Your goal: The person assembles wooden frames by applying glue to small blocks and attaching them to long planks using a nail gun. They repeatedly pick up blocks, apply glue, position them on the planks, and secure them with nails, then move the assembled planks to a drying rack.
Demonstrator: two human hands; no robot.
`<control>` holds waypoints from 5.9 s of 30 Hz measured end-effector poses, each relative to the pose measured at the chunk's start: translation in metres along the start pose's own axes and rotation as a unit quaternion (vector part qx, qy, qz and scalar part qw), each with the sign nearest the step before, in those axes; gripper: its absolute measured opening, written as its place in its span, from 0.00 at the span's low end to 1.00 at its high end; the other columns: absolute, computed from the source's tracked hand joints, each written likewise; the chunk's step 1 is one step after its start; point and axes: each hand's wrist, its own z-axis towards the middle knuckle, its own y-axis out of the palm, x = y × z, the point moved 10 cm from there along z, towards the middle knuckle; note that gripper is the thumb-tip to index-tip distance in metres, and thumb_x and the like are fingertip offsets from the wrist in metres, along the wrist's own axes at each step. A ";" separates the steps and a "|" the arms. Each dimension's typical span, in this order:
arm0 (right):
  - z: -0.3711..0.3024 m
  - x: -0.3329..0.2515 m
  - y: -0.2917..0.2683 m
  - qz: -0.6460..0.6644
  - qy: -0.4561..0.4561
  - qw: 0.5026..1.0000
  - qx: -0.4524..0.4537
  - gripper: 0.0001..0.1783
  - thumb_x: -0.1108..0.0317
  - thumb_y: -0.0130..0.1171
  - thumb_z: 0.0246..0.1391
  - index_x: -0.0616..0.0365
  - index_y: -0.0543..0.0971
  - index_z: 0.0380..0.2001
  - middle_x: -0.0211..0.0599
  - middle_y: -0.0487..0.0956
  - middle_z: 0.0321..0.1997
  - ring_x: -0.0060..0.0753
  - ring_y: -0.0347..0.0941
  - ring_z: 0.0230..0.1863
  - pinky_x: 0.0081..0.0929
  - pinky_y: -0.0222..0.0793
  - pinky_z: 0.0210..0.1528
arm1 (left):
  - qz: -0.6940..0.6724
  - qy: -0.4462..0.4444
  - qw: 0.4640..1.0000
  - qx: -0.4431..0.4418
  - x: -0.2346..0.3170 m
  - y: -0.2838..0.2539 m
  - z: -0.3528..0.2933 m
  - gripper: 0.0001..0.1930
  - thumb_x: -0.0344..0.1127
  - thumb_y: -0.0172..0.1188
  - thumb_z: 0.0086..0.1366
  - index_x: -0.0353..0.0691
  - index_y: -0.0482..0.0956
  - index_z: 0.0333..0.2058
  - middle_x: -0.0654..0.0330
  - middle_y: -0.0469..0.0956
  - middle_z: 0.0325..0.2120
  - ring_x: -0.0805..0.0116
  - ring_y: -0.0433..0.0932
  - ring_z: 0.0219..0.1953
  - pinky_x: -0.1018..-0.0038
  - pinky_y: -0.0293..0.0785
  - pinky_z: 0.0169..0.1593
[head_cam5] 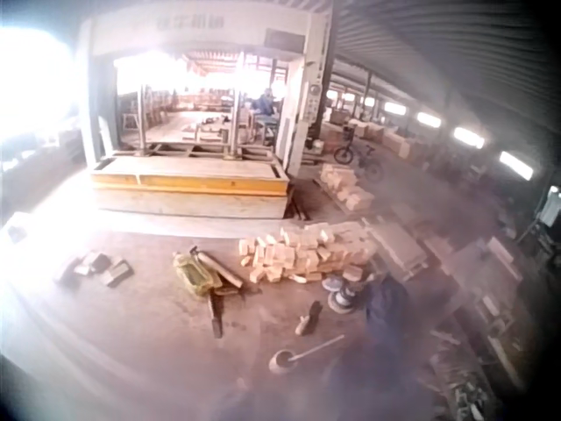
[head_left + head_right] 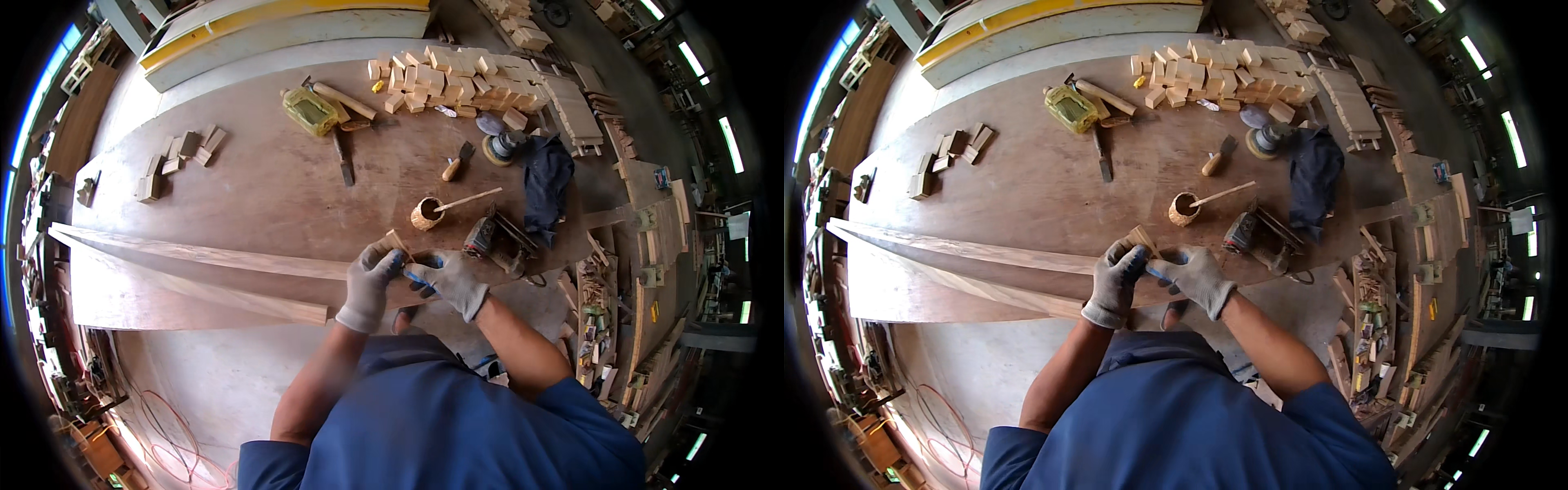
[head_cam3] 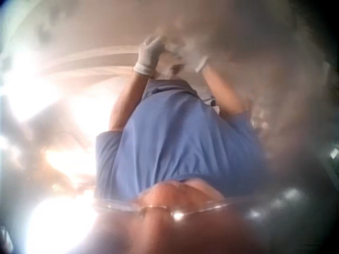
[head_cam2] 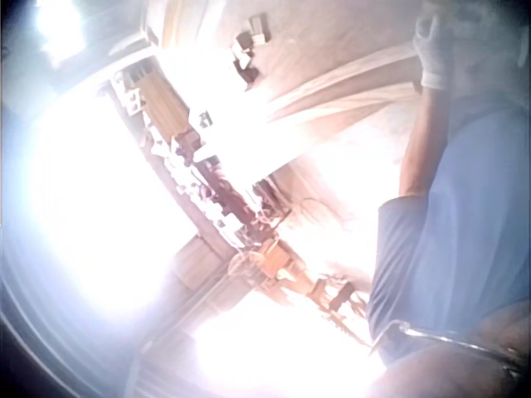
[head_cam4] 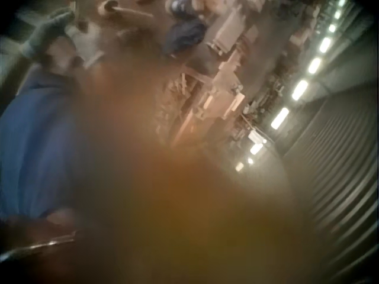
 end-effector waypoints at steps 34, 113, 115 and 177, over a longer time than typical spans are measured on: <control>-0.026 0.060 -0.007 0.594 -0.024 0.751 -0.288 0.45 0.37 0.63 0.65 0.68 0.70 0.66 0.50 0.84 0.53 0.47 0.82 0.48 0.44 0.78 0.51 | 0.140 -0.020 0.990 -0.011 -0.036 0.013 -0.026 0.19 0.36 0.67 0.72 0.28 0.83 0.56 0.56 0.88 0.44 0.71 0.83 0.44 0.73 0.80 0.50; 0.081 -0.074 0.169 -0.191 -0.228 0.945 0.139 0.26 0.65 0.81 0.41 0.57 0.81 0.44 0.38 0.86 0.37 0.33 0.84 0.40 0.34 0.81 0.46 | 0.241 0.107 0.928 0.262 0.260 -0.380 -0.016 0.23 0.32 0.70 0.69 0.29 0.80 0.60 0.54 0.86 0.50 0.67 0.85 0.48 0.72 0.80 0.55; 0.092 -0.064 0.197 -0.128 -0.185 0.963 0.149 0.25 0.68 0.81 0.42 0.59 0.80 0.44 0.36 0.85 0.37 0.29 0.83 0.40 0.31 0.80 0.46 | 0.279 0.146 0.912 0.264 0.287 -0.425 0.008 0.23 0.32 0.70 0.69 0.29 0.80 0.59 0.54 0.86 0.50 0.67 0.85 0.49 0.73 0.79 0.56; 0.229 -0.016 0.025 -0.102 0.108 0.857 0.493 0.39 0.61 0.80 0.46 0.64 0.78 0.61 0.59 0.80 0.63 0.54 0.78 0.65 0.42 0.73 0.68 | 0.696 0.262 0.666 -0.059 0.267 -0.276 0.096 0.39 0.35 0.75 0.60 0.35 0.70 0.69 0.47 0.80 0.52 0.48 0.80 0.50 0.56 0.79 0.54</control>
